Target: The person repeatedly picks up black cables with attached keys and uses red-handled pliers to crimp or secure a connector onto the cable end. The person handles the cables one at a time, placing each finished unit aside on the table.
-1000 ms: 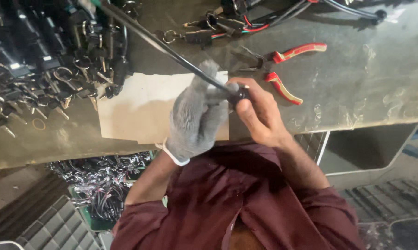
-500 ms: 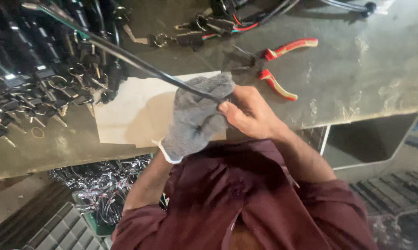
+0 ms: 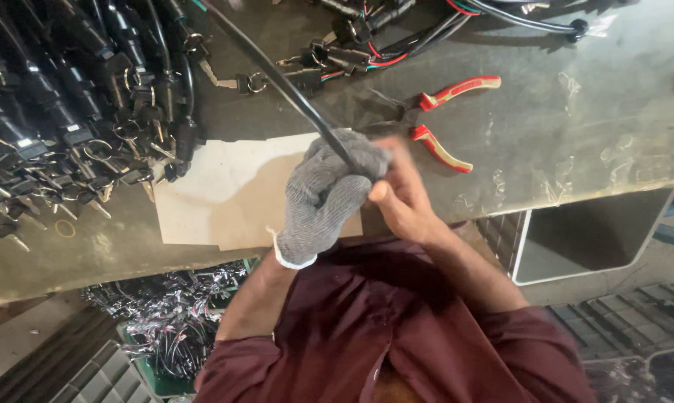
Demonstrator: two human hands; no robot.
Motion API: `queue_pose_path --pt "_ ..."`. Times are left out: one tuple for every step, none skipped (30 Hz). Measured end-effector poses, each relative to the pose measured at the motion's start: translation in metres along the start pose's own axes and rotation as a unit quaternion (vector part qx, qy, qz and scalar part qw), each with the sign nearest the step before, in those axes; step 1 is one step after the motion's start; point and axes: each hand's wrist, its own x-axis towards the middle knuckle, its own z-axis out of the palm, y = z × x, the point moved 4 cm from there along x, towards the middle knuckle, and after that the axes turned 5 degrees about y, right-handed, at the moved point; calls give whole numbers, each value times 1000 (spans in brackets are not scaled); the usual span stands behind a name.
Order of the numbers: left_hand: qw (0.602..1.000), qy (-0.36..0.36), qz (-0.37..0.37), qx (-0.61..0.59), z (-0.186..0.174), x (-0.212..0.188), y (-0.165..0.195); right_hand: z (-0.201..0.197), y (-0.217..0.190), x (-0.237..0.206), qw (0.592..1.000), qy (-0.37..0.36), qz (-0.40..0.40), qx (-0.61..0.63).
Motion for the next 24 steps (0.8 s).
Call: queue_pose_path --pt "1000 -15 17 11 2 1 0 2 -8 0 998 46 -41 5" --pt "999 -28 32 23 4 1 -1 4 -17 0 994 76 -53 -54" --pt "997 -41 51 36 5 1 -1 8 -29 1 986 103 -69 -113" --pt "999 -30 11 -5 4 0 -6 11 -43 4 973 132 -87 -170" --pt "998 -20 -31 -48 3 -3 -10 20 -62 7 942 78 -156 -288" --pt "993 -10 -73 -90 2 -6 -15 26 -79 10 889 19 -221 -401" --pt "990 30 -87 -106 -2 -8 -18 31 -94 13 816 -41 -279 -505" --pt "985 71 -103 -121 -7 -11 -20 25 -107 18 768 -5 -283 -574" --pt "977 114 -117 -136 -12 -13 -23 16 -120 23 713 28 -287 -639" --pt "984 101 -102 -109 -14 -13 -22 8 -126 26 659 45 -281 -696" --pt "989 91 -86 -80 -15 -12 -21 0 -129 28 601 59 -277 -747" --pt "993 78 -70 -51 -15 -11 -19 -9 -130 29 539 76 -270 -794" --pt "996 77 -35 -17 -16 -9 -15 -15 -126 28 544 75 -262 -793" --pt "997 76 1 15 -16 -6 -10 -18 -118 25 548 73 -254 -794" --pt "995 76 34 47 -16 -4 -6 -24 -113 23 552 70 -243 -795" --pt "998 56 -14 32 -13 -4 -5 -31 -111 18 605 85 -229 -758" --pt "998 35 -57 17 -10 -3 -4 -38 -110 17 655 101 -216 -717" --pt "995 14 -101 4 -7 -2 -2 -42 -109 18 703 116 -204 -672" --pt "998 -19 -64 -13 -4 -2 5 -44 -105 17 771 92 -172 -607" --pt "998 -53 -29 -29 -2 -2 13 -44 -102 15 831 68 -139 -534" --pt "996 -76 -22 -34 -1 -2 17 -41 -99 14 883 44 -105 -456" --pt "994 -99 -15 -40 0 -1 22 -38 -99 14 924 22 -73 -374" --pt "993 -110 -37 -34 1 -1 25 -33 -99 12 957 0 -40 -288" --pt "990 -121 -61 -29 4 -3 27 -26 -101 10 980 -22 -5 -199"
